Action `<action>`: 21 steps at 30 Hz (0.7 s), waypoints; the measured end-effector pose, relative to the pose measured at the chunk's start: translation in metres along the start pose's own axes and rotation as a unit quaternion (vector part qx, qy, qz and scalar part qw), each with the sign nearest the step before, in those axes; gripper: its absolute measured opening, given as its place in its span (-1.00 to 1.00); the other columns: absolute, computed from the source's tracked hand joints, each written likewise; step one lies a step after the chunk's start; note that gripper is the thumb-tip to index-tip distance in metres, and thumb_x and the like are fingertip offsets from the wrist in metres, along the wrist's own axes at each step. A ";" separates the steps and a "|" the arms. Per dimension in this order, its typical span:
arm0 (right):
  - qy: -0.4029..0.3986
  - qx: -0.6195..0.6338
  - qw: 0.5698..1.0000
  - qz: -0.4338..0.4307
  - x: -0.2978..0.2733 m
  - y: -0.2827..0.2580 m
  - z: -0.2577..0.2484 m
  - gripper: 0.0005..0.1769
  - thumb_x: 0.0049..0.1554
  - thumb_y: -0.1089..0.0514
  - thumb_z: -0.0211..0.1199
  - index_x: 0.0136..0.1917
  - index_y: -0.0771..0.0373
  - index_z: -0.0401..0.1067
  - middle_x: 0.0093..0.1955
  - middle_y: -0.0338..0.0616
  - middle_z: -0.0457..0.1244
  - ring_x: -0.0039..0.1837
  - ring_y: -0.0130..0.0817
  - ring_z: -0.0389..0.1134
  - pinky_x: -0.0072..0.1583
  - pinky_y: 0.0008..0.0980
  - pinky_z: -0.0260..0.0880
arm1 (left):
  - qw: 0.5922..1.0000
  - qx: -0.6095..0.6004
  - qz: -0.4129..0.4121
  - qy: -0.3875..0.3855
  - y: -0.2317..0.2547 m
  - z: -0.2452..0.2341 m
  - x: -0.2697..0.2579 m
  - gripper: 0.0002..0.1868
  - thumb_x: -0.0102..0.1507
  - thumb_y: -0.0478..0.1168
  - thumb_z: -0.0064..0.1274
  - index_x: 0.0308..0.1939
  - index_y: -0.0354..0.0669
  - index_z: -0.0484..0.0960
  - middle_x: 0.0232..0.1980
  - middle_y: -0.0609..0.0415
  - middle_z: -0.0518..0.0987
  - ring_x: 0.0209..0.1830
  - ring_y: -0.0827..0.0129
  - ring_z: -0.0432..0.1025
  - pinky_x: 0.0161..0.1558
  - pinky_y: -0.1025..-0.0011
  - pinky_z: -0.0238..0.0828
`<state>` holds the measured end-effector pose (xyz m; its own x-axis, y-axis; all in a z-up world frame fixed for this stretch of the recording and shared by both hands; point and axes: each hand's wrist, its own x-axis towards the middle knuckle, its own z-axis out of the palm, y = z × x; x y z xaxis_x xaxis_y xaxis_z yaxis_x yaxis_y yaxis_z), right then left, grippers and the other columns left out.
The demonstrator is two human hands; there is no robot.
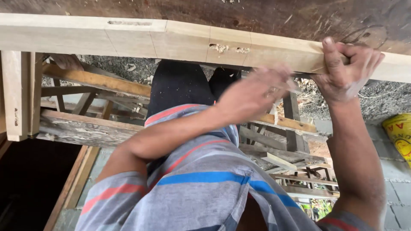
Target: Drilling a series of holes into a wooden plank using a power drill
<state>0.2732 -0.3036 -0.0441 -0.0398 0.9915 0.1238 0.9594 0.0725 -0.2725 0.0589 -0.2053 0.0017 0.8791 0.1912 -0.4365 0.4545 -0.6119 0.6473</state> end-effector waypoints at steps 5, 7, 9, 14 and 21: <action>0.038 -0.017 0.999 -0.003 -0.005 0.002 0.006 -0.57 0.07 0.28 0.27 0.20 0.11 0.27 -0.30 -0.15 0.15 -0.29 -0.31 0.05 -0.24 -0.34 -0.02 | 0.997 0.030 0.019 -0.075 -0.002 -0.012 0.003 -0.37 0.22 -0.23 -0.16 0.28 0.04 -0.13 0.30 0.00 -0.20 0.32 0.29 -0.27 0.30 0.34 -0.24; 0.044 -0.006 0.999 -0.010 -0.005 0.004 0.006 -0.66 0.12 0.17 0.16 0.18 0.14 0.30 -0.30 -0.14 0.16 -0.28 -0.29 0.05 -0.23 -0.32 -0.01 | 0.990 0.138 -0.001 0.005 -0.036 0.006 -0.023 -0.32 0.21 -0.26 -0.20 0.32 -0.01 -0.19 0.33 0.03 -0.27 0.33 0.28 -0.39 0.27 0.27 -0.53; 0.047 0.013 0.999 -0.018 -0.005 0.004 0.005 -0.68 0.17 0.07 0.06 0.16 0.18 0.33 -0.30 -0.12 0.17 -0.27 -0.27 0.05 -0.22 -0.30 -0.01 | 0.967 0.240 -0.029 0.082 -0.061 0.001 -0.052 -0.28 0.20 -0.31 -0.23 0.36 -0.05 -0.25 0.36 0.06 -0.34 0.35 0.28 -0.50 0.25 0.19 -0.82; -0.028 0.031 0.999 -0.020 -0.005 0.011 -0.004 -0.62 0.15 0.30 0.41 0.20 0.26 0.36 -0.31 -0.09 0.17 -0.24 -0.27 0.05 -0.23 -0.35 -0.05 | 0.900 0.104 -0.392 0.161 -0.093 -0.042 -0.112 0.23 0.10 0.67 -0.13 0.35 -0.08 -0.40 0.36 -0.09 -0.54 0.44 0.09 -0.60 0.52 0.06 -0.46; -0.323 0.093 0.940 0.053 0.014 0.031 -0.026 0.00 -0.36 -0.35 0.27 0.31 0.11 0.40 -0.16 -0.21 0.06 -0.14 -0.38 0.06 -0.16 -0.48 0.22 | 0.913 0.272 -0.120 0.279 -0.105 -0.072 -0.065 -0.49 0.20 0.39 -0.15 -0.05 0.17 0.46 0.05 0.11 0.34 0.12 0.30 0.09 0.18 0.30 -0.41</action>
<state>0.3100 -0.2905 -0.0262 -0.1655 0.8487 -0.5024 0.9049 -0.0719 -0.4196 -0.0354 -0.0978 0.0069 0.7685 0.6386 -0.0409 0.6390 -0.7623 0.1029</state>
